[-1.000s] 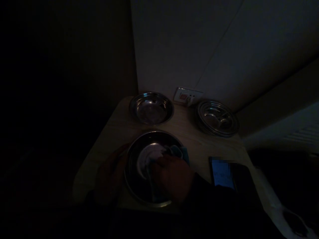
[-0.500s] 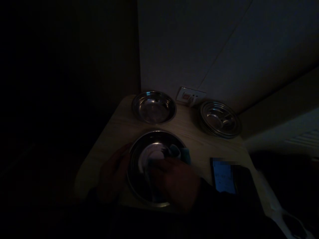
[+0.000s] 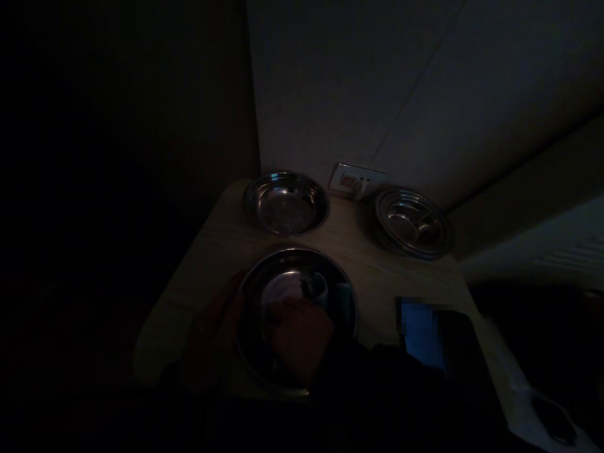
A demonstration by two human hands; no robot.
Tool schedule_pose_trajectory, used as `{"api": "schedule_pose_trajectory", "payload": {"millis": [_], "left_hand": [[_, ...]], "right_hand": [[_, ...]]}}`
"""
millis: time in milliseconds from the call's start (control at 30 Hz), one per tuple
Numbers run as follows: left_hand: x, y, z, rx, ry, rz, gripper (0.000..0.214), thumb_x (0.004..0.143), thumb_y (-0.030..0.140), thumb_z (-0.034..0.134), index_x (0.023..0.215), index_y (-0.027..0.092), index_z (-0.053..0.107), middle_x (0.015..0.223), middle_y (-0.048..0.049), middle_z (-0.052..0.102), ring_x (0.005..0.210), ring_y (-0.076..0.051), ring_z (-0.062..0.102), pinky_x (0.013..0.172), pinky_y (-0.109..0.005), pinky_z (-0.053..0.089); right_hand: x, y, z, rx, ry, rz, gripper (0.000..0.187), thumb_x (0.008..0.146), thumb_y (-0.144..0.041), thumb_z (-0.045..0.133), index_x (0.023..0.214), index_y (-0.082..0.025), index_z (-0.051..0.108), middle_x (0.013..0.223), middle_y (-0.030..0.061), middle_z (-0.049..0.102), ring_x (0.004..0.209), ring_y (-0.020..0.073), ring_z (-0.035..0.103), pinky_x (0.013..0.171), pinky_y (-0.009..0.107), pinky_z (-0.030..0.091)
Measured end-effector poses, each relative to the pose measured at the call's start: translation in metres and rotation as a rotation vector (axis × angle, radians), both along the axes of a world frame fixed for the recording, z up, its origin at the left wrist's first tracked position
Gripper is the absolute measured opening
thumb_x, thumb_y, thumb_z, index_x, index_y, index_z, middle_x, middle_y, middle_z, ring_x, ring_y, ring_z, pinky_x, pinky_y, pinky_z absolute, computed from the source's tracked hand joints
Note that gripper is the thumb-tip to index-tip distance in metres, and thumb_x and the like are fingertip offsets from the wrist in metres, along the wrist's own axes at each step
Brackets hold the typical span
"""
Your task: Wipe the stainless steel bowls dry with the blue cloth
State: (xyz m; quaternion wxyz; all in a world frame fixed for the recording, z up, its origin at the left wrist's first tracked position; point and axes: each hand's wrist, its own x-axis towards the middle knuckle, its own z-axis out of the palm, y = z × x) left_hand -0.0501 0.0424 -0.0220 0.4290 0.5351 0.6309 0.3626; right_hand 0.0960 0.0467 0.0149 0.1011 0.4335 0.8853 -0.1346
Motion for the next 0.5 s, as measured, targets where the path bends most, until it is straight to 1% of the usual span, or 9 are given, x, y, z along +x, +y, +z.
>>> {"api": "schedule_pose_trajectory", "payload": {"millis": [67,167,233,333,400,500], "left_hand": [[-0.001,0.0,0.0,0.019,0.006,-0.016,0.047,0.087,0.039,0.035,0.126,0.019,0.05,0.119,-0.004,0.062,0.107,-0.017,0.059,0.089,-0.027,0.048],[-0.001,0.0,-0.001,0.052,0.024,-0.021,0.047,0.087,0.037,0.035,0.126,0.016,0.051,0.117,-0.0055,0.062,0.106,-0.018,0.059,0.087,-0.027,0.049],[0.0,0.001,-0.001,0.06,0.034,0.008,0.046,0.087,0.037,0.035,0.124,0.015,0.052,0.117,-0.0064,0.063,0.106,-0.018,0.059,0.087,-0.028,0.049],[0.002,0.0,-0.001,0.057,0.032,0.045,0.046,0.087,0.038,0.034,0.122,0.017,0.054,0.118,-0.0057,0.062,0.108,-0.019,0.058,0.088,-0.028,0.048],[0.003,-0.001,0.0,0.059,0.029,0.04,0.046,0.087,0.039,0.034,0.122,0.016,0.054,0.118,-0.0059,0.062,0.108,-0.019,0.058,0.089,-0.029,0.048],[0.004,-0.002,-0.001,0.08,0.01,0.041,0.047,0.087,0.038,0.035,0.122,0.014,0.054,0.119,-0.0073,0.061,0.109,-0.019,0.057,0.09,-0.029,0.047]], "right_hand": [[-0.006,0.008,-0.001,0.034,0.012,-0.005,0.017,0.087,-0.02,0.049,0.09,-0.017,0.066,0.092,0.0057,0.063,0.086,0.0205,0.055,0.072,0.032,0.043],[-0.011,0.019,-0.001,0.082,0.038,-0.069,0.019,0.087,-0.017,0.047,0.091,-0.015,0.065,0.097,0.0082,0.062,0.092,0.0207,0.054,0.076,0.031,0.042],[-0.011,0.02,0.0,0.055,0.037,-0.09,0.019,0.086,-0.015,0.047,0.091,-0.014,0.065,0.098,0.0086,0.062,0.093,0.0201,0.055,0.076,0.029,0.042],[-0.007,0.016,0.0,-0.042,0.054,-0.022,0.017,0.084,-0.015,0.049,0.087,-0.015,0.066,0.092,0.0066,0.063,0.085,0.0187,0.057,0.072,0.028,0.043],[-0.006,0.015,-0.001,-0.049,0.078,-0.007,0.017,0.083,-0.016,0.049,0.086,-0.015,0.066,0.09,0.006,0.064,0.084,0.0186,0.057,0.07,0.028,0.043],[-0.009,0.017,0.0,0.019,0.087,-0.122,0.02,0.085,-0.016,0.046,0.089,-0.014,0.066,0.094,0.008,0.064,0.088,0.0197,0.058,0.07,0.027,0.044]]}}
